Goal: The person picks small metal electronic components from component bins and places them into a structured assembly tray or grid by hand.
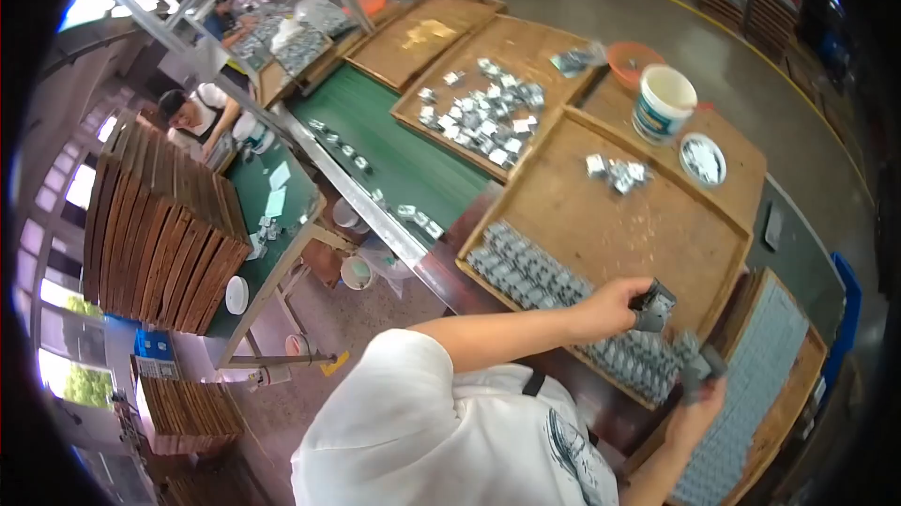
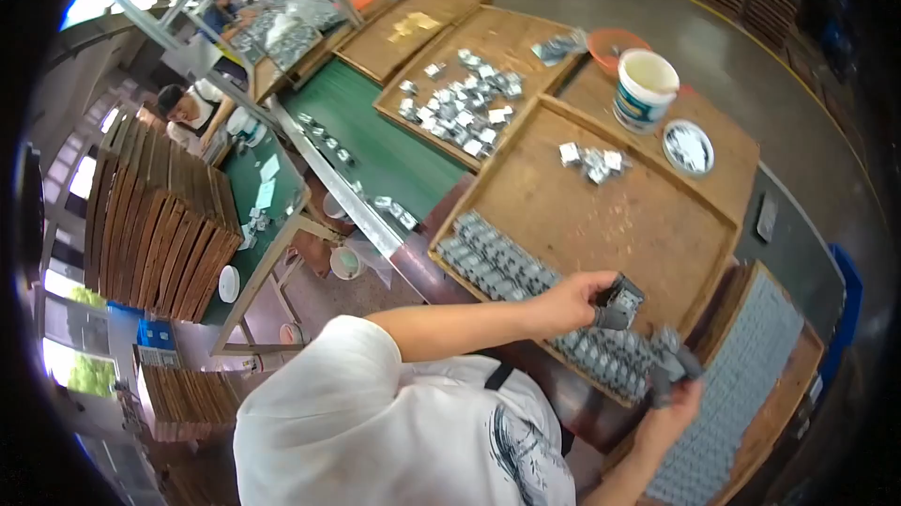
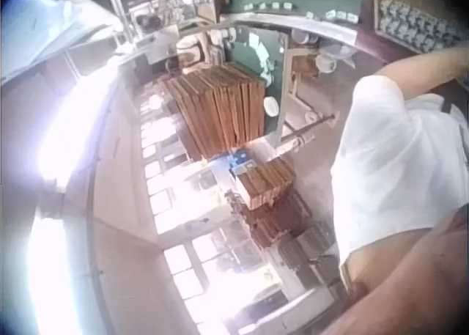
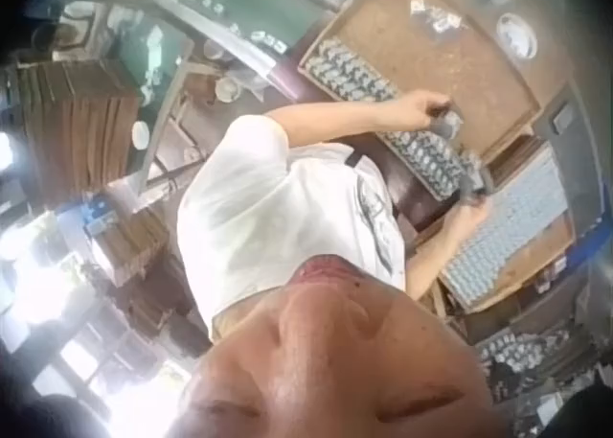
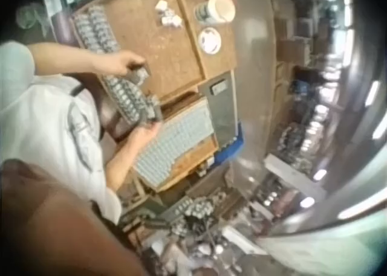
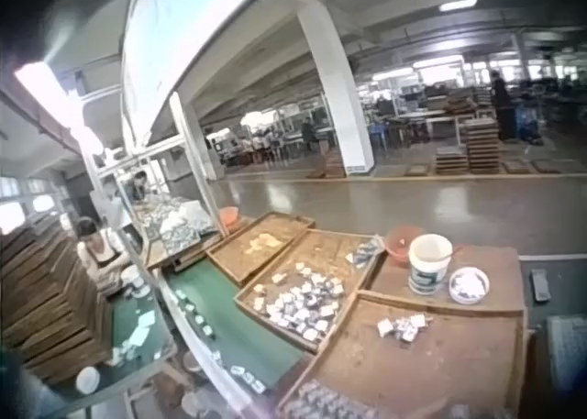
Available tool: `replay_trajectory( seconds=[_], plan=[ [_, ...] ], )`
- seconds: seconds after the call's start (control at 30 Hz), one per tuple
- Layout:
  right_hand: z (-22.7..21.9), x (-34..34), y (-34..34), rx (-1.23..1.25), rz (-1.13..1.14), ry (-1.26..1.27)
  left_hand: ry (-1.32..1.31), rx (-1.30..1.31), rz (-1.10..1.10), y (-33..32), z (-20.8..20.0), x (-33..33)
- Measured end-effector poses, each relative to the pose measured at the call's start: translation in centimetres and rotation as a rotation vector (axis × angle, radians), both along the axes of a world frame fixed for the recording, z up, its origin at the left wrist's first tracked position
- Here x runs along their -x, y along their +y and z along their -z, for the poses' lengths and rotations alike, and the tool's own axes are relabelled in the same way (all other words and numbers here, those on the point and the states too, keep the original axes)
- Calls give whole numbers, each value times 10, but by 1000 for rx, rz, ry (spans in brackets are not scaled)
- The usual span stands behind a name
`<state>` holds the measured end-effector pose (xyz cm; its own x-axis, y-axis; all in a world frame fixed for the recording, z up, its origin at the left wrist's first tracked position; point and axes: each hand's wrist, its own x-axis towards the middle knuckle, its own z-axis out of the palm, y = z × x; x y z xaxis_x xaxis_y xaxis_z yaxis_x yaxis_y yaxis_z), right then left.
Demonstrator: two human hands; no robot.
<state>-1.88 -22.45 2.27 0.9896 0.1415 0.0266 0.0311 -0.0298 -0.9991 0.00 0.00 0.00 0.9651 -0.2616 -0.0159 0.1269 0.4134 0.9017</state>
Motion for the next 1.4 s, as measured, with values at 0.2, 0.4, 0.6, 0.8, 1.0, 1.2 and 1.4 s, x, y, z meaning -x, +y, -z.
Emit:
replay_trajectory(
  seconds=[0.2, 0.4, 0.6, 0.8, 1.0, 1.2, 1.4],
  plan=[
    [-31, 18, 9, 341, 14, -12, -114, -184, 35, 3, -21, 25],
    [-44, 27, 2, 569, 28, -305, 10, -148, 135, -10, -44, 34],
    [-41, 34, -7, 645, -17, -369, -132, -290, 167, -16, -43, 37],
    [-43, 36, -10, 666, 4, -417, -188, -296, 186, -22, -38, 39],
    [-44, 26, -11, 682, -108, -319, -79, -265, 208, -15, -31, 36],
    [-43, 24, -5, 620, -37, -334, -105, -228, 222, -22, -31, 27],
    [-54, 31, 1, 608, -51, -240, -389, -447, 79, -22, -29, 27]
  ],
)
